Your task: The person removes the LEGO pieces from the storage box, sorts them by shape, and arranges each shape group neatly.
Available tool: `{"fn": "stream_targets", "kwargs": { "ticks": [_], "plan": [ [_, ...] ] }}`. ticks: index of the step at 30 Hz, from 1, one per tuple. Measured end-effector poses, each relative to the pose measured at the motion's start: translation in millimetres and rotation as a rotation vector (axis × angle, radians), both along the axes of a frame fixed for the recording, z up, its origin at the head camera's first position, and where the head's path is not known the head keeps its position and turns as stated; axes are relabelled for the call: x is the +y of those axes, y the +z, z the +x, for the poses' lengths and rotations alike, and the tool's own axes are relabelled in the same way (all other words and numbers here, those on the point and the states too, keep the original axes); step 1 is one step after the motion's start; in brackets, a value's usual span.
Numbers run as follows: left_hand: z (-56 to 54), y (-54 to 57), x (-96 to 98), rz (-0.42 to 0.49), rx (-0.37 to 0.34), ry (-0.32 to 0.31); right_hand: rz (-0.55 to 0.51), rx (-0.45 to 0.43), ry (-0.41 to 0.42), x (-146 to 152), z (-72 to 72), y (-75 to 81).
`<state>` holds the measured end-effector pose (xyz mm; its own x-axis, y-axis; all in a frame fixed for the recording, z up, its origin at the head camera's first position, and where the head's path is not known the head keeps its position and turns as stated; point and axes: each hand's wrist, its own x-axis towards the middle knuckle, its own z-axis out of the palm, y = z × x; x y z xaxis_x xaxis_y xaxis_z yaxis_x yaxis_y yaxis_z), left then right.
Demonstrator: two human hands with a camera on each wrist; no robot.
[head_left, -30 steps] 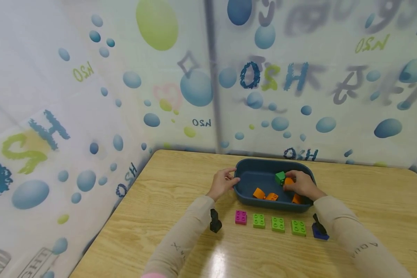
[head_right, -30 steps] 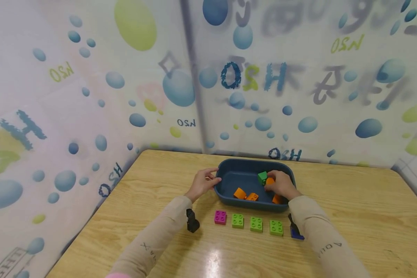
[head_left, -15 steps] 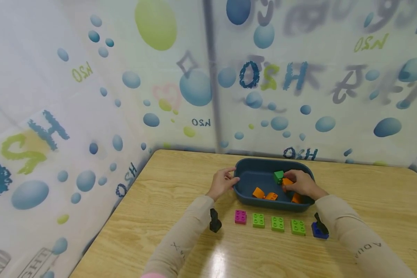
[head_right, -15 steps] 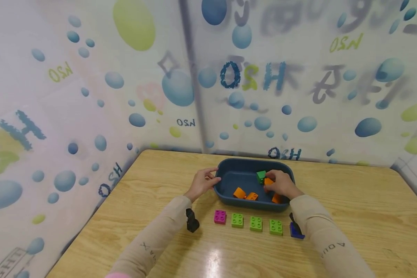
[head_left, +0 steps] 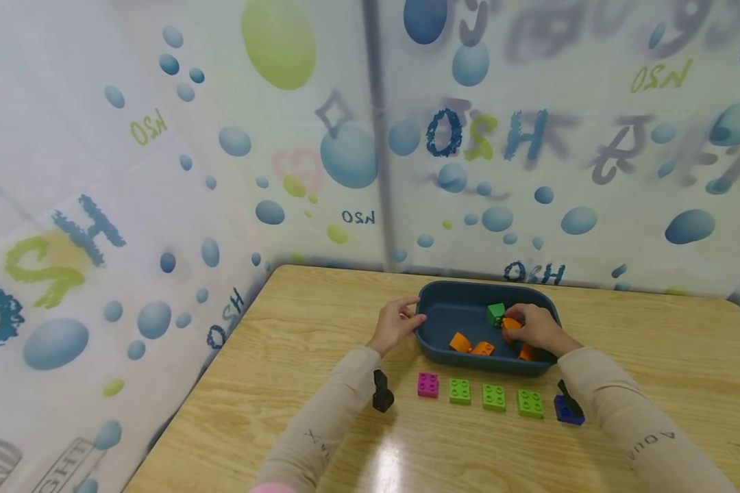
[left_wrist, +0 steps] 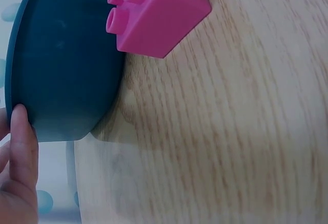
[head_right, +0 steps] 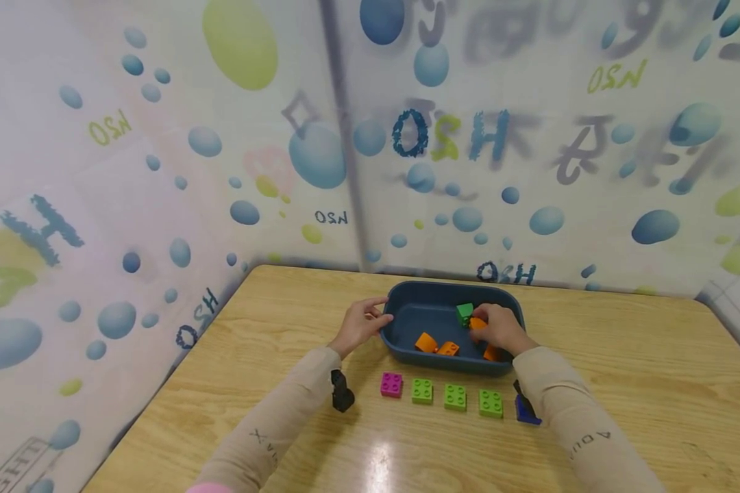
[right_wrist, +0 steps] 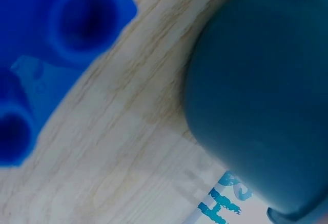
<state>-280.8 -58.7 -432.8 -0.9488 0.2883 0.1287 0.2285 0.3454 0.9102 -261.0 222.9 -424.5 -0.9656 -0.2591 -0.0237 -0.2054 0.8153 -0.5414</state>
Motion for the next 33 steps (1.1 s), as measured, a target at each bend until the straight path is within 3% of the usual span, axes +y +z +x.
{"fn": "stream_targets", "kwargs": {
  "ticks": [8, 18, 26, 33],
  "plan": [
    [2.2, 1.6, -0.9, -0.012, -0.002, 0.007, -0.021, 0.058, 0.062, -3, 5.1, 8.1],
    [2.1, 3.1, -0.1, -0.030, -0.006, 0.008, -0.166, 0.102, 0.114, -2, 14.1, 22.1],
    [1.5, 1.7, 1.0, -0.042, -0.010, 0.013, -0.252, 0.126, 0.151, -6, 30.5, 33.7],
    [1.9, 3.3, 1.4, -0.043, 0.000, 0.015, -0.377, 0.080, 0.222, -15, 46.0, 46.0]
  ]
}}
